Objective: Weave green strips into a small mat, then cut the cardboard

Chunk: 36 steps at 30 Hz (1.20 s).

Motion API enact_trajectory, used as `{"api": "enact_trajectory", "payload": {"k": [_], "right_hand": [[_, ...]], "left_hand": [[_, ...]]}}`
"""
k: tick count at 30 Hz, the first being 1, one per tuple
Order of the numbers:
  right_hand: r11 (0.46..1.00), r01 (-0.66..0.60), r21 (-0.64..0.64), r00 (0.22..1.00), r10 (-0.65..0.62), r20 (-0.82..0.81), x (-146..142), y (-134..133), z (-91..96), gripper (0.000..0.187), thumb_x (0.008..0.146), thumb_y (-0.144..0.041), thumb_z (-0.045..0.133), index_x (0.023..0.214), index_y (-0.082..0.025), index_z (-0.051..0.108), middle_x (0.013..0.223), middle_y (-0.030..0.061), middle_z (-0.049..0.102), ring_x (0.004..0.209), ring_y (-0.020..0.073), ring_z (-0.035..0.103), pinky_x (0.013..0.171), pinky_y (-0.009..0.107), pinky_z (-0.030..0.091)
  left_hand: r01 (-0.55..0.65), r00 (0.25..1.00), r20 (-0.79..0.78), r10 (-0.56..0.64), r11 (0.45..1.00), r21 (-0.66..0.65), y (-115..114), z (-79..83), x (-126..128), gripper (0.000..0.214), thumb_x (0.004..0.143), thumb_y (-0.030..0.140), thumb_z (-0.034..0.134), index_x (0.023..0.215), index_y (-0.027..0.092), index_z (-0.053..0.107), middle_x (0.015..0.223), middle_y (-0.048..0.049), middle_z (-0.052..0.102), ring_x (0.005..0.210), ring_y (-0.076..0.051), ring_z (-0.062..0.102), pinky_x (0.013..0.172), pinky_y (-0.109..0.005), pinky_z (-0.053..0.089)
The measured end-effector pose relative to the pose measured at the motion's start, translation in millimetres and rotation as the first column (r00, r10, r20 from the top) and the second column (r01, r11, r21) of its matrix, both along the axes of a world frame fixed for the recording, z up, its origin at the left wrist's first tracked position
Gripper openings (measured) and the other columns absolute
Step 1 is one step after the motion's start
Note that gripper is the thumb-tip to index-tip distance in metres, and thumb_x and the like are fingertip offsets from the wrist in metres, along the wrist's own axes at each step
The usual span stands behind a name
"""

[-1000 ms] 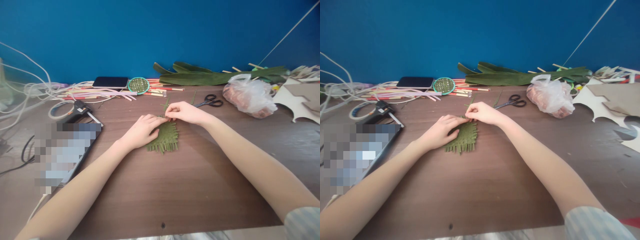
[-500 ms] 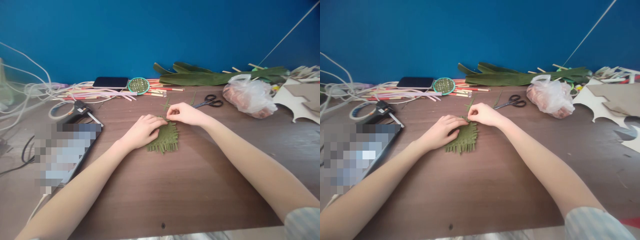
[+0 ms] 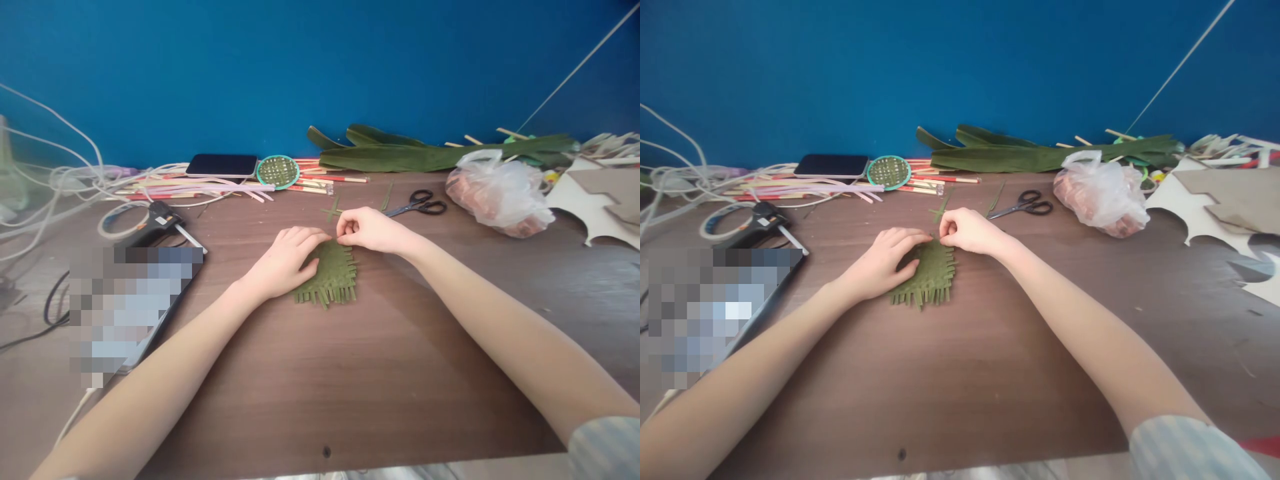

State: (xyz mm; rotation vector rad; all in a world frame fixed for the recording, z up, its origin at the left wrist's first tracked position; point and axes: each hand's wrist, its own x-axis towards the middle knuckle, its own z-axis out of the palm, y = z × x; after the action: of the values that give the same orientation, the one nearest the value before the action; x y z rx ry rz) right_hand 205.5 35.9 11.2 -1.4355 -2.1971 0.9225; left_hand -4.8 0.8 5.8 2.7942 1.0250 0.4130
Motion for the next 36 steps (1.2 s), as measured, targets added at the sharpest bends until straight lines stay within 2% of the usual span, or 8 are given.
{"api": "enact_trajectory", "payload": {"k": [3,5,8,10,14,18,23,36], "right_hand": [[1.0,0.008,0.028,0.999,-0.007,-0.031,-0.1,-1.7,3.1,0.009,0.065,-0.018,0.056,0.074,-0.018,0.057,0.064,-0.002,0.055,0.058,0.0108,0.048,0.058,0.025,0.036],[0.997,0.033,0.075,0.998,-0.03,-0.046,-0.7,-4.0,7.0,0.01,0.067,-0.016,0.053,0.076,-0.017,0.056,0.067,-0.0011,0.055,0.06,0.0112,0.048,0.059,0.025,0.036],[0.99,0.046,0.131,0.998,-0.041,-0.039,-2.5,-8.6,11.4,0.008,0.07,-0.019,0.052,0.077,-0.017,0.055,0.073,0.0001,0.054,0.062,0.0114,0.046,0.062,0.026,0.035],[0.986,0.028,0.167,0.999,-0.024,-0.027,-4.2,-11.9,10.8,0.013,0.071,-0.026,0.057,0.08,-0.018,0.054,0.078,0.0005,0.051,0.063,0.0114,0.044,0.063,0.026,0.035],[0.973,0.01,0.228,1.0,-0.007,-0.014,-8.7,-17.6,1.8,0.023,0.074,-0.037,0.059,0.087,-0.019,0.052,0.083,0.0006,0.045,0.067,0.0122,0.043,0.064,0.027,0.036],[0.973,0.001,0.231,1.0,-0.001,-0.001,-13.7,-21.2,-6.3,0.024,0.077,-0.036,0.058,0.092,-0.02,0.052,0.088,0.0022,0.045,0.076,0.0143,0.048,0.069,0.028,0.039],[0.964,0.01,0.266,0.999,-0.023,0.045,-17.0,-22.3,-10.3,0.023,0.077,-0.034,0.059,0.093,-0.02,0.053,0.092,0.0039,0.047,0.088,0.0181,0.052,0.077,0.031,0.04],[0.962,0.028,0.27,0.997,-0.046,0.063,-16.7,-21.3,-13.4,0.024,0.076,-0.036,0.06,0.092,-0.019,0.053,0.093,0.0035,0.047,0.088,0.0176,0.053,0.076,0.03,0.041]], "left_hand": [[-0.093,0.996,0.014,0.092,0.992,0.082,0.1,-3.3,-1.3,0.037,0.083,0.024,0.046,0.12,0.017,0.047,0.121,-0.0111,0.05,0.112,-0.026,0.042,0.096,-0.042,0.03],[-0.188,0.982,0.036,0.185,0.978,0.092,1.2,-4.8,-2.1,0.039,0.082,0.028,0.049,0.119,0.017,0.047,0.118,-0.0116,0.05,0.109,-0.027,0.041,0.093,-0.044,0.031],[-0.308,0.948,0.09,0.305,0.951,0.026,4.1,-4.2,-3.4,0.036,0.082,0.03,0.05,0.116,0.019,0.049,0.11,-0.0093,0.05,0.102,-0.026,0.043,0.089,-0.043,0.034],[-0.349,0.929,0.114,0.351,0.936,-0.037,5.7,-2.2,-4.6,0.033,0.081,0.03,0.051,0.112,0.019,0.05,0.107,-0.0073,0.051,0.1,-0.025,0.044,0.087,-0.042,0.035],[-0.382,0.917,0.099,0.385,0.923,-0.047,5.2,1.0,-6.6,0.033,0.077,0.032,0.057,0.107,0.019,0.051,0.104,-0.0062,0.053,0.099,-0.025,0.045,0.086,-0.043,0.035],[-0.438,0.896,0.075,0.438,0.899,-0.022,2.5,-2.3,-7.3,0.037,0.075,0.039,0.062,0.103,0.017,0.051,0.102,-0.0075,0.053,0.098,-0.027,0.046,0.084,-0.043,0.037],[-0.448,0.893,0.044,0.448,0.894,-0.009,1.9,-5.8,-6.4,0.04,0.075,0.042,0.063,0.102,0.015,0.051,0.102,-0.0088,0.055,0.099,-0.028,0.046,0.084,-0.043,0.037],[-0.49,0.871,0.025,0.491,0.871,-0.03,1.5,-5.5,-5.3,0.042,0.074,0.044,0.064,0.103,0.016,0.054,0.104,-0.0087,0.055,0.101,-0.028,0.046,0.086,-0.042,0.037]]}}
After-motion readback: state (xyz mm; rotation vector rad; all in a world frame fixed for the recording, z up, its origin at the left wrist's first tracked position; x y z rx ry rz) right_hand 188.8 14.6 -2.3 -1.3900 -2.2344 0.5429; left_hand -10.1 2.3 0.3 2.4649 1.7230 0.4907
